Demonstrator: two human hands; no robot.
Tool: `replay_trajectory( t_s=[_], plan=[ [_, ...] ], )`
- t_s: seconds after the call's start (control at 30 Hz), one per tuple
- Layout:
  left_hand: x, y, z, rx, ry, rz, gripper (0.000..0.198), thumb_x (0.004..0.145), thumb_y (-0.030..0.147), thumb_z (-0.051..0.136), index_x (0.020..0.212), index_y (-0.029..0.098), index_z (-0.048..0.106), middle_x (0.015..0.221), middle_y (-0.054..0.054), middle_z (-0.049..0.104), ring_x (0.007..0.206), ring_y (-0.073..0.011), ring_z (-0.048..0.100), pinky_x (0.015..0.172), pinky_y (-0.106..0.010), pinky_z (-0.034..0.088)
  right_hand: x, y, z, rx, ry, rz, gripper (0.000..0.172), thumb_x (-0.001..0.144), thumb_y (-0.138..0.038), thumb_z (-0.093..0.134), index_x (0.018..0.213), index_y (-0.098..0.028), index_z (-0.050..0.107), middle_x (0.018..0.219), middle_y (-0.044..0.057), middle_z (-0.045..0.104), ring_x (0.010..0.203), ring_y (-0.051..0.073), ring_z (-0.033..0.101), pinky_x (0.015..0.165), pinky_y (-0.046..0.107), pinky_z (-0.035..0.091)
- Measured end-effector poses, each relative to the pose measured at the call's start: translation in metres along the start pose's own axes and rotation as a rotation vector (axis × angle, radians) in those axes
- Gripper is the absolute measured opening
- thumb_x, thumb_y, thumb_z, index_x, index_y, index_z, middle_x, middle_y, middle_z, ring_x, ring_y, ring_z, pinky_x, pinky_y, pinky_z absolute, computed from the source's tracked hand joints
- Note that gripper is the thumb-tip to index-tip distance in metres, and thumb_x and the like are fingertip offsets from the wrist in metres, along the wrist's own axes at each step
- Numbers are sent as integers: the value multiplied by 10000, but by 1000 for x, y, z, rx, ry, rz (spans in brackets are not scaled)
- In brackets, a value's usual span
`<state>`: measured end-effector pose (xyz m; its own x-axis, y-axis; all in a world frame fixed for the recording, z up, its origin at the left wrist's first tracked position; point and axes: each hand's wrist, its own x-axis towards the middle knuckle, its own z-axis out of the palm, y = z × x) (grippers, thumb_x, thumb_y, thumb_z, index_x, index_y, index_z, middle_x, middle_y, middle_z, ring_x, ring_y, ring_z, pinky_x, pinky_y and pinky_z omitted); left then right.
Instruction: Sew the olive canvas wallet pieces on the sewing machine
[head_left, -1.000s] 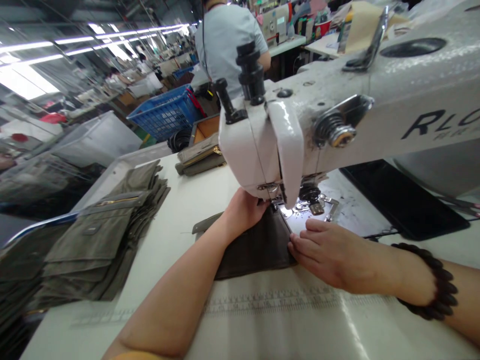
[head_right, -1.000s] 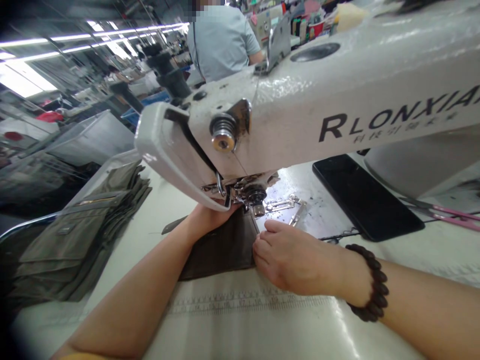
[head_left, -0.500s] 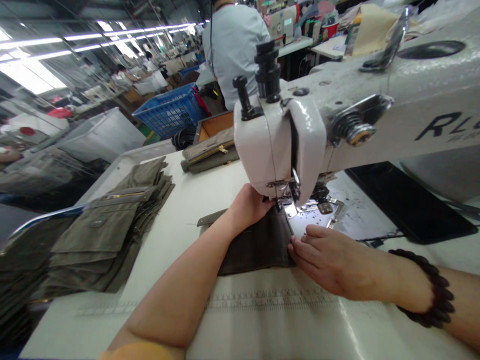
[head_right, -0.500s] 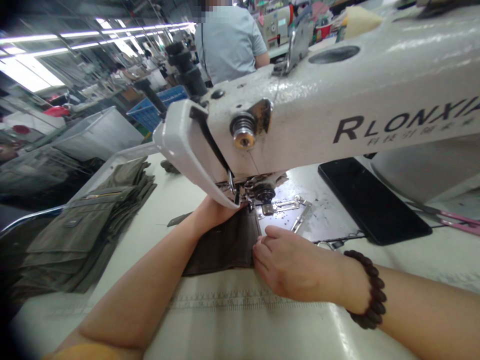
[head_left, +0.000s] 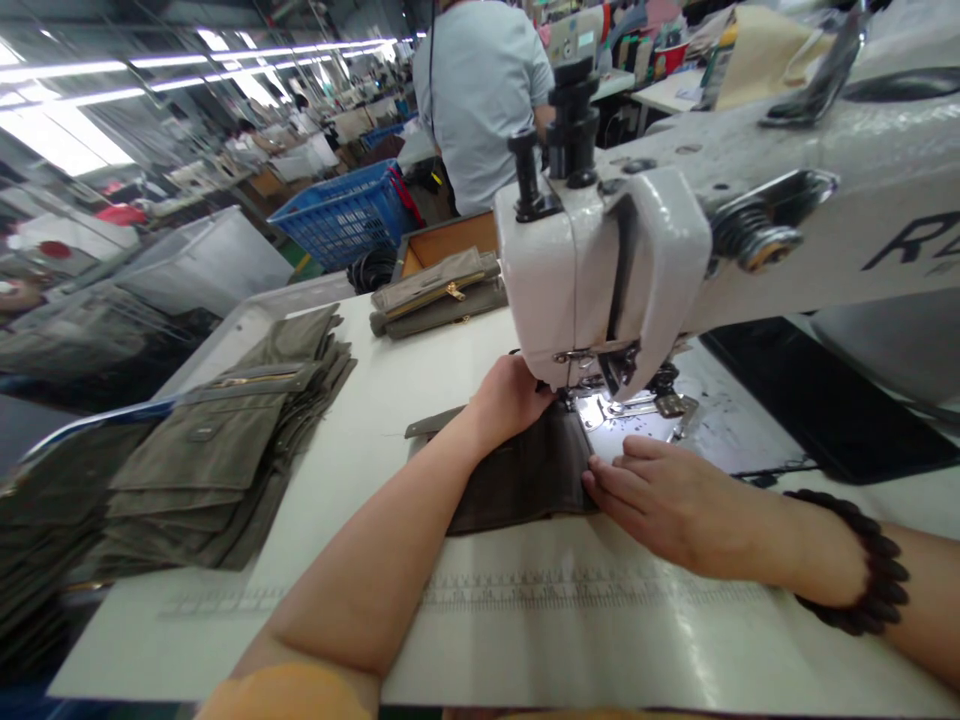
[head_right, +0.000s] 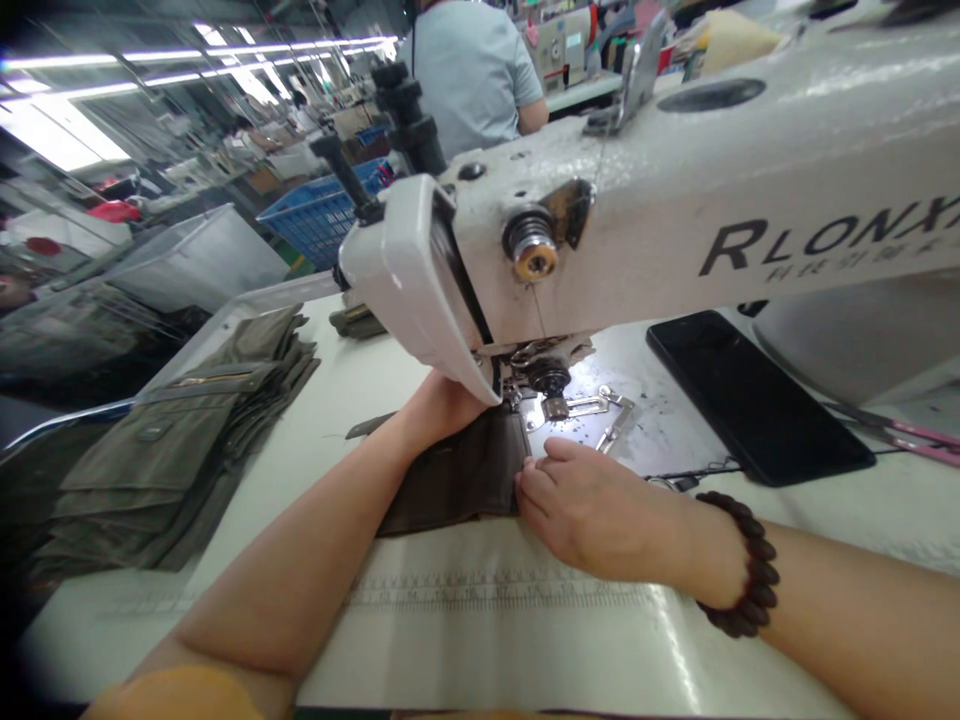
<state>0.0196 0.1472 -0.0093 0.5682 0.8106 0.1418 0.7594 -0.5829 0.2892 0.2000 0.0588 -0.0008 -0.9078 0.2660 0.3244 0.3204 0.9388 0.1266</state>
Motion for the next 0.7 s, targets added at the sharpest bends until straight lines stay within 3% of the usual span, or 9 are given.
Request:
replay_trajectory(
  t_s=[0.27,0.7],
  plan=[
    [-3,5,-15,-78,-66,21,237,767,152,556,995,177,617,982,-25,650,996,-217,564,889,-291,443,0,-5,1,18,-20,-7,321,789,-34,306,800,-101,620,787,128,589,588,168,472,588,325,366],
    [-2,4,-14,-85,-87,17,220,758,147,569,968,167,631,934,-26,661,920,-209,593,835,-273,466,-2,-7,0,-3,8,-16,350,809,-18,280,845,-69,624,794,135,608,599,171,516,599,324,396]
  ],
)
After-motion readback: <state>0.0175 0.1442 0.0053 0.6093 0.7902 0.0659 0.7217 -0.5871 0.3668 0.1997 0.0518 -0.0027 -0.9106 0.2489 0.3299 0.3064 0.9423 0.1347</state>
